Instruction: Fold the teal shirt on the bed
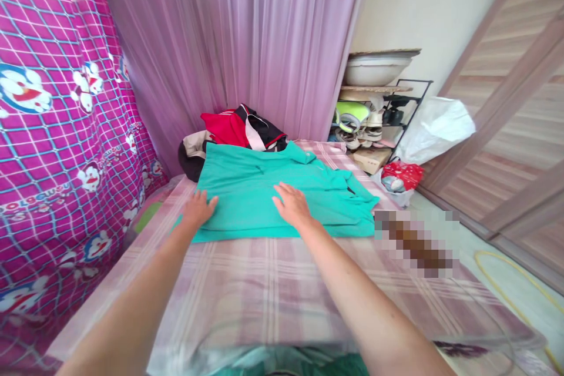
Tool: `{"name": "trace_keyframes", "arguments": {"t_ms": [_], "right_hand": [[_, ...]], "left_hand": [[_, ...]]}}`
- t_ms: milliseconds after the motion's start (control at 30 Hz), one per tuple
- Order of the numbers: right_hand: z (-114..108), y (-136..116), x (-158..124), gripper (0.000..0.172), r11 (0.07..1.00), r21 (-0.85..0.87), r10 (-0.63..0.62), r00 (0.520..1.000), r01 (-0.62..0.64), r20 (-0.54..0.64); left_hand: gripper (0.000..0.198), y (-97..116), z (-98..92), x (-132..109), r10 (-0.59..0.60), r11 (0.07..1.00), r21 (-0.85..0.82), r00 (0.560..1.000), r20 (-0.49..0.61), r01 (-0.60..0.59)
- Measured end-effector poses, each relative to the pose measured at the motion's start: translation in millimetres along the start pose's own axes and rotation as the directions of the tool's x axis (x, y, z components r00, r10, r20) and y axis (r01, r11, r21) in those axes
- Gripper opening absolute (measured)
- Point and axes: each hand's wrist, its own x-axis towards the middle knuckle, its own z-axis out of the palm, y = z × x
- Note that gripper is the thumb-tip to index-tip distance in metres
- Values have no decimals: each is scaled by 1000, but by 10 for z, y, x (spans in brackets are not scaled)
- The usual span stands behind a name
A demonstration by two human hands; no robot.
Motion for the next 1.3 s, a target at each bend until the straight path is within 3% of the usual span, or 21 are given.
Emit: {"name": "trace_keyframes", "arguments": {"t_ms": [100, 200, 367, 600, 800, 900, 1000, 1133, 1200, 1300], "right_hand": [[243, -148, 19, 59, 1000, -10, -3, 977, 5, 212], [376, -29, -64, 65, 999, -40, 47, 949, -37, 312], [285, 419, -264, 66, 980, -129, 181, 943, -150, 279], [-47, 1224, -779, 62, 925, -270, 346, 888, -268, 303], [-102, 1481, -1006, 61, 886, -367, 382, 894, -283, 235], [-55, 1488, -1007, 60, 888, -365, 371, 906, -281, 205], [-26, 1495, -1002, 59, 888, -360, 374, 906, -287, 199], [4, 1515, -1007, 59, 882, -373, 373, 909, -287, 184], [35, 1534, -1019, 59, 882, -378, 366, 915, -282, 169], [87, 1576, -1057, 59, 892, -368, 336, 930, -264, 147]], "left_hand": [[71, 187, 266, -131, -60, 997, 62, 996, 71, 55], [72, 193, 360, -181, -43, 997, 59, 997, 59, 40], [73, 142, 307, -153, -35, 998, 49, 997, 71, 31], [74, 183, 282, -169, -31, 998, 56, 995, 94, 25], [74, 234, 168, -121, -89, 993, 88, 985, 149, 76], [73, 524, 82, -112, -63, 993, 105, 991, 120, 50], [70, 1100, 90, -188, 157, 984, 70, 985, 76, -163], [66, 1888, 264, -309, 442, 897, -49, 882, 166, -440], [66, 2062, 367, -286, 455, 890, -85, 860, 230, -448], [68, 1978, 475, -135, 419, 907, -70, 870, 259, -416]]}}
